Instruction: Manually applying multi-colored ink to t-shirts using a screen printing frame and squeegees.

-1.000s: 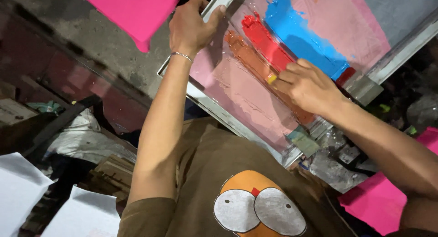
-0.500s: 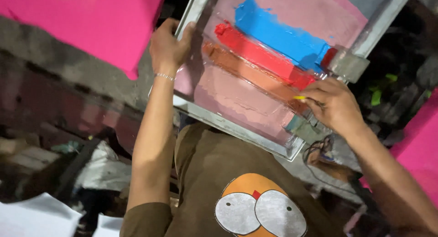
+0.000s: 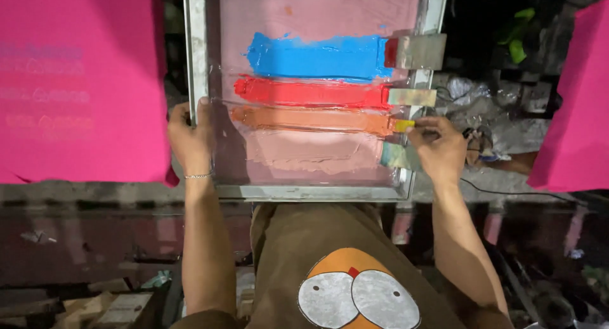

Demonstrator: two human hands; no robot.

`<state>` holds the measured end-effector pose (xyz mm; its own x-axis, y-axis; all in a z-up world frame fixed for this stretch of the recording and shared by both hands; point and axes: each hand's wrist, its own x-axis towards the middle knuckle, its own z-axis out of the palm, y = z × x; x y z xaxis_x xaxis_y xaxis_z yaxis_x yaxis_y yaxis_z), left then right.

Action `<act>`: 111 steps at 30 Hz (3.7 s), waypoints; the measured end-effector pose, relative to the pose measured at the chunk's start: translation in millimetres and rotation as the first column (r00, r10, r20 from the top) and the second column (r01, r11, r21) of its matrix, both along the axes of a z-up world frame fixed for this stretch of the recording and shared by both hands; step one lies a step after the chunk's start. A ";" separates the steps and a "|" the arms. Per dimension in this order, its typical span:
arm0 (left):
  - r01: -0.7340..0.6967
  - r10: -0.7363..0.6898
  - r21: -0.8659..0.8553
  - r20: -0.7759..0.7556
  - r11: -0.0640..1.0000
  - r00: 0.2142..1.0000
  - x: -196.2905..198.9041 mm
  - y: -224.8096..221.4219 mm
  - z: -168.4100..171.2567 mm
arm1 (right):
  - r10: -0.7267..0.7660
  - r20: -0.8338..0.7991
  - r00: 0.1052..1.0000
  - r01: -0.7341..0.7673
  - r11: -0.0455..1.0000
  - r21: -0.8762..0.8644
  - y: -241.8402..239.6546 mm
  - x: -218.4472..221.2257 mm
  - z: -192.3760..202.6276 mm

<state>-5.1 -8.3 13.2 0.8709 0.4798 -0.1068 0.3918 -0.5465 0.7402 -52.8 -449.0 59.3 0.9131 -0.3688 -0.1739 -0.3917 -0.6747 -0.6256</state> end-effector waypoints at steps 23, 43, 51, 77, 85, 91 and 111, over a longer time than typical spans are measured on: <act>-0.143 0.134 -0.051 -0.147 0.988 0.980 8.0 7.4 15.6 | 0.308 0.079 0.948 -0.311 0.950 0.024 80.1 93.3 32.6; -0.093 0.072 -0.060 -0.278 0.994 0.958 6.1 9.1 20.6 | 0.915 0.214 -0.342 -0.931 -0.297 -0.214 217.4 185.9 32.5; -0.091 0.083 -0.025 -0.226 0.996 0.971 5.5 7.1 18.2 | 0.937 -0.146 -0.319 -0.885 -0.349 -0.308 220.3 199.6 22.3; -0.053 0.060 0.105 -0.070 0.993 0.996 3.1 5.8 -7.8 | 0.938 -0.325 -0.122 -0.950 -0.204 -0.235 58.8 165.8 57.7; -0.050 0.058 0.058 -0.144 0.997 0.988 4.2 6.2 2.1 | 0.982 -0.115 0.153 -0.980 0.135 -0.148 75.9 174.1 72.4; -0.087 0.097 0.051 -0.249 0.995 0.964 7.8 2.9 10.9 | 0.835 0.054 0.548 -0.835 0.550 -0.018 55.6 133.6 68.5; -0.073 0.074 0.012 -0.142 0.997 0.987 1.0 8.0 6.5 | 0.974 -0.075 -0.212 -0.922 -0.225 -0.316 218.0 182.5 44.1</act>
<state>-4.2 -0.3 19.7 0.8095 0.5429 -0.2236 0.5319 -0.5170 0.6707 129.7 -231.0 103.4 0.2031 0.9722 -0.1165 0.9079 -0.2316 -0.3494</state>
